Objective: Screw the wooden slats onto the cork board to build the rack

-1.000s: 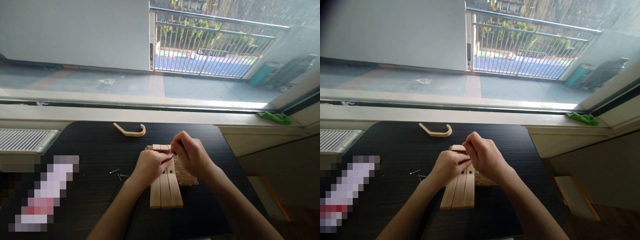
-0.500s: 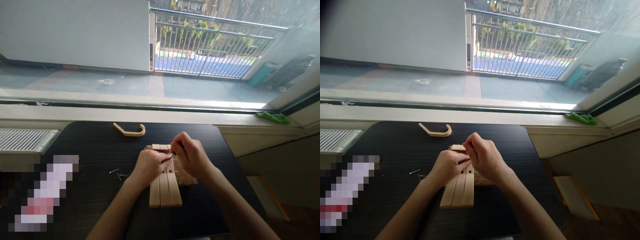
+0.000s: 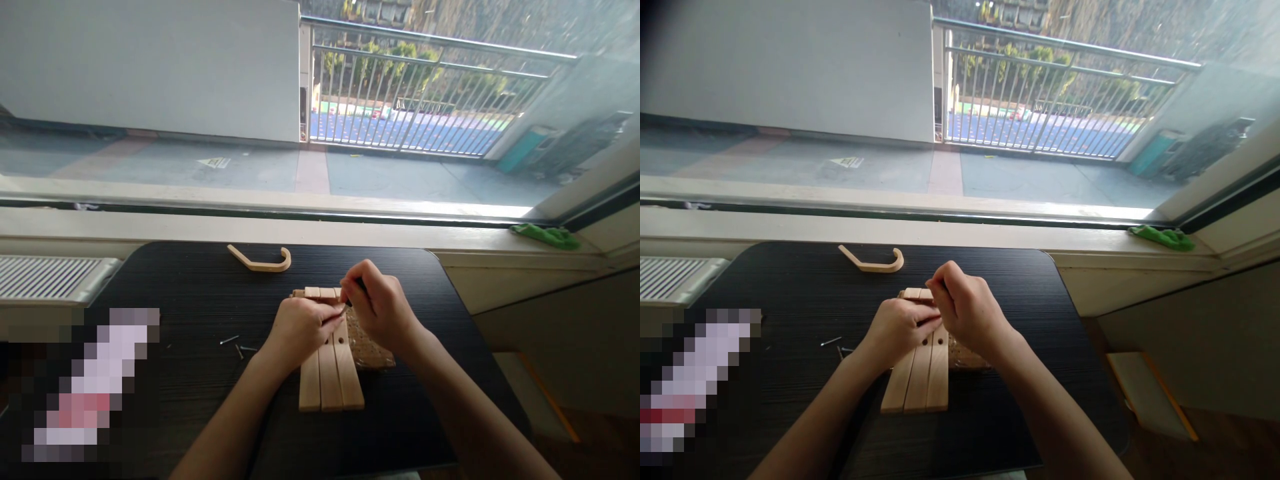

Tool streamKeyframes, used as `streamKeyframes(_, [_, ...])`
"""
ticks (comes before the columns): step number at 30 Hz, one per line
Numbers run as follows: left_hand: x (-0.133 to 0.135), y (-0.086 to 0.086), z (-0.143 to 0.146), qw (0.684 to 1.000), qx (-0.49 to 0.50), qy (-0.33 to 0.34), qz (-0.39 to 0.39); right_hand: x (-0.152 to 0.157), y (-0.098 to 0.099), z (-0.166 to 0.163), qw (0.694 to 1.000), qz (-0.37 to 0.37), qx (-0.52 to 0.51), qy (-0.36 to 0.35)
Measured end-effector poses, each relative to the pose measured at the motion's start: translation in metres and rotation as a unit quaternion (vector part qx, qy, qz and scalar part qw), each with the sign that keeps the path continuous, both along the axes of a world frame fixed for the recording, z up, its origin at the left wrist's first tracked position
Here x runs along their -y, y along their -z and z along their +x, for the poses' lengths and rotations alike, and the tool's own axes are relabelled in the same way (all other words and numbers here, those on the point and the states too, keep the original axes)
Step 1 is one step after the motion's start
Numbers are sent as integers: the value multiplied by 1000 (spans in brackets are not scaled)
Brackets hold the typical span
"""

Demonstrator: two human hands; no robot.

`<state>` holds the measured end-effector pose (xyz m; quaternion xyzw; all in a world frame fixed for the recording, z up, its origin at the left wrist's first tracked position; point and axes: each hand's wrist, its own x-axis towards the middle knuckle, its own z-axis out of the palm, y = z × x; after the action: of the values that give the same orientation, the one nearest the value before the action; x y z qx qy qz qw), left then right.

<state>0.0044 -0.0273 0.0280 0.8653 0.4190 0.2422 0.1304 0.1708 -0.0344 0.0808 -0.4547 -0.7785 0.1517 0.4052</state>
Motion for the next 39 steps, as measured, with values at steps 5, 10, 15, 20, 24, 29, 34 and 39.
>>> streamKeyframes(5, [0,-1,1,1000,-6,-3,-4,0,2,-1,1000,19,1,2])
streamKeyframes(10, [0,-1,1,1000,-1,-4,6,1,3,2,1000,16,-4,-3])
streamKeyframes(15, [-1,-2,1,1000,-13,-5,3,3,5,-2,1000,22,3,-20])
streamKeyframes(20, [1,-3,1,1000,7,-13,-21,8,18,-7,987,-29,-159,-15])
streamKeyframes(24, [2,-1,-1,998,41,-8,-39,11,19,-2,939,-27,-338,61])
streamKeyframes(29, [3,-1,-2,996,69,-5,-62,6,25,11,832,-101,-526,145])
streamKeyframes(34, [3,-3,-2,995,66,-6,-80,2,46,11,806,-158,-545,165])
streamKeyframes(39, [3,-4,-2,995,62,2,-83,3,48,9,785,-188,-567,167])
